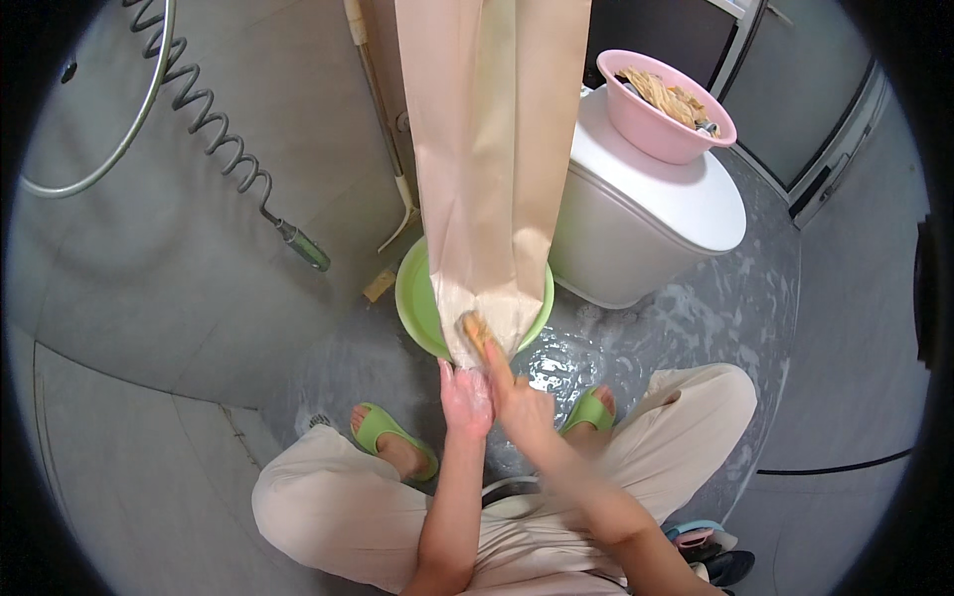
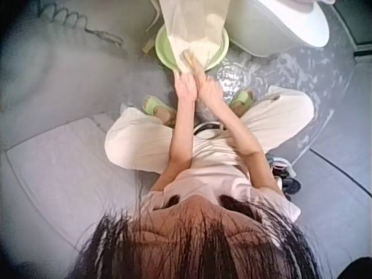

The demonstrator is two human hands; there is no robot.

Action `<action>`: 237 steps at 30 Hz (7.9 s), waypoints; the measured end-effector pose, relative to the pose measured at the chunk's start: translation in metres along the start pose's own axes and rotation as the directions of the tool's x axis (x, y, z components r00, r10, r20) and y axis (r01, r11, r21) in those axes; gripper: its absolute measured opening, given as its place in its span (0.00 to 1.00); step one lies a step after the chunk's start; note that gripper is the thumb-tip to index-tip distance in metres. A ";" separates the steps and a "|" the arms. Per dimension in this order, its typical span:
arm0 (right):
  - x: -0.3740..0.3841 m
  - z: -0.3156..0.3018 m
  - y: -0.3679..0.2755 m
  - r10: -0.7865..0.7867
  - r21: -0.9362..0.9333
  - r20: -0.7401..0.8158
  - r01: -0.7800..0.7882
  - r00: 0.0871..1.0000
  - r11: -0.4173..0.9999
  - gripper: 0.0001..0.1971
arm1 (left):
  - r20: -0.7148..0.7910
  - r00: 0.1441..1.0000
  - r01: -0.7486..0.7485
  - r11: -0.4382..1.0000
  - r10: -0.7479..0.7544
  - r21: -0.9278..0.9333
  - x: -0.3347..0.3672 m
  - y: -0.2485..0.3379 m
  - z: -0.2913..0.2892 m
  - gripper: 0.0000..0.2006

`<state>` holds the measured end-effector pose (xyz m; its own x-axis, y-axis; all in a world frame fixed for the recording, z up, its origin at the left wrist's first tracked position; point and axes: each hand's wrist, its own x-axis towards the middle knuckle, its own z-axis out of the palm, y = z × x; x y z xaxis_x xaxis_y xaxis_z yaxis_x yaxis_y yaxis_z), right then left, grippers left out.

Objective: The person scrubs a long strip of beige fabric with a brush while holding it over a green basin.

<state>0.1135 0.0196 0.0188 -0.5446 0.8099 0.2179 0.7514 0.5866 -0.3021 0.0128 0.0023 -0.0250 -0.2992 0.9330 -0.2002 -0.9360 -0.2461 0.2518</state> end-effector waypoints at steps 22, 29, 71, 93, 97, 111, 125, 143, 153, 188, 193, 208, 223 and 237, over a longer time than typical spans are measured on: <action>-0.033 -0.004 -0.017 -0.071 0.075 0.054 0.067 0.996 0.995 0.35 | -0.014 0.999 -0.029 0.999 0.029 -0.035 -0.010 0.015 -0.002 0.33; 0.029 -0.035 0.018 0.068 0.189 -0.216 -0.026 0.974 0.982 0.29 | 0.145 0.978 -0.160 0.986 0.152 0.043 -0.006 0.022 0.040 0.29; -0.006 -0.035 -0.006 0.083 0.031 -0.055 -0.081 0.995 0.996 0.34 | 0.081 0.997 -0.011 1.000 0.012 -0.004 -0.014 0.003 0.052 0.28; 0.005 -0.037 0.006 0.111 0.041 -0.118 -0.107 0.987 0.993 0.34 | 0.126 0.989 -0.075 0.994 0.083 -0.074 -0.013 0.005 0.062 0.26; -0.049 -0.047 -0.017 -0.071 0.065 0.096 0.065 0.993 0.996 0.34 | 0.037 0.995 -0.090 0.995 0.091 -0.040 -0.019 0.020 0.046 0.26; -0.035 -0.029 -0.005 -0.054 0.213 0.047 0.042 0.997 0.976 0.32 | -0.076 0.991 -0.111 0.993 0.109 -0.029 -0.015 0.008 0.045 0.27; 0.059 -0.028 0.061 0.367 0.580 0.003 -0.301 0.930 0.757 0.13 | 0.093 0.995 -0.038 0.808 -0.021 0.588 -0.011 -0.085 0.010 0.24; 0.010 -0.094 0.137 0.461 0.758 0.237 -0.460 0.855 0.463 0.04 | -0.033 0.977 0.188 0.931 -0.208 -0.312 0.061 -0.088 -0.011 0.29; 0.039 -0.056 0.133 0.347 0.454 -0.034 -0.295 0.937 0.841 0.09 | 0.122 0.988 -0.056 0.965 0.090 -0.258 0.047 -0.024 0.017 0.34; 0.205 -0.060 0.043 -0.692 -0.620 -0.272 0.429 0.669 0.657 0.39 | -0.219 0.961 -0.162 0.985 0.171 0.056 0.052 0.014 -0.035 0.28; 0.136 0.017 0.066 -0.765 -0.440 0.077 0.710 0.639 0.549 0.42 | -0.172 0.975 -0.132 0.990 0.139 0.054 0.055 0.017 -0.030 0.29; 0.108 0.015 0.068 -0.336 -0.082 -0.028 0.333 0.942 0.939 0.33 | -0.170 0.983 -0.058 0.996 0.068 0.061 0.112 0.036 -0.030 0.28; 0.094 0.153 0.111 -0.134 -0.188 0.428 0.234 0.894 0.954 0.29 | -0.321 0.945 -0.043 0.996 0.065 0.076 0.204 0.074 -0.094 0.19; 0.241 -0.035 0.038 -0.515 -0.201 -0.258 0.475 0.818 0.856 0.29 | -0.136 0.987 0.073 0.993 -0.085 -0.087 0.196 0.076 -0.077 0.30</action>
<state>0.0234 0.2369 0.0922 -0.7361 0.3607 0.5727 0.4595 0.8876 0.0317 -0.1315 0.1461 -0.1184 -0.2413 0.9059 -0.3480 -0.9680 -0.1991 0.1530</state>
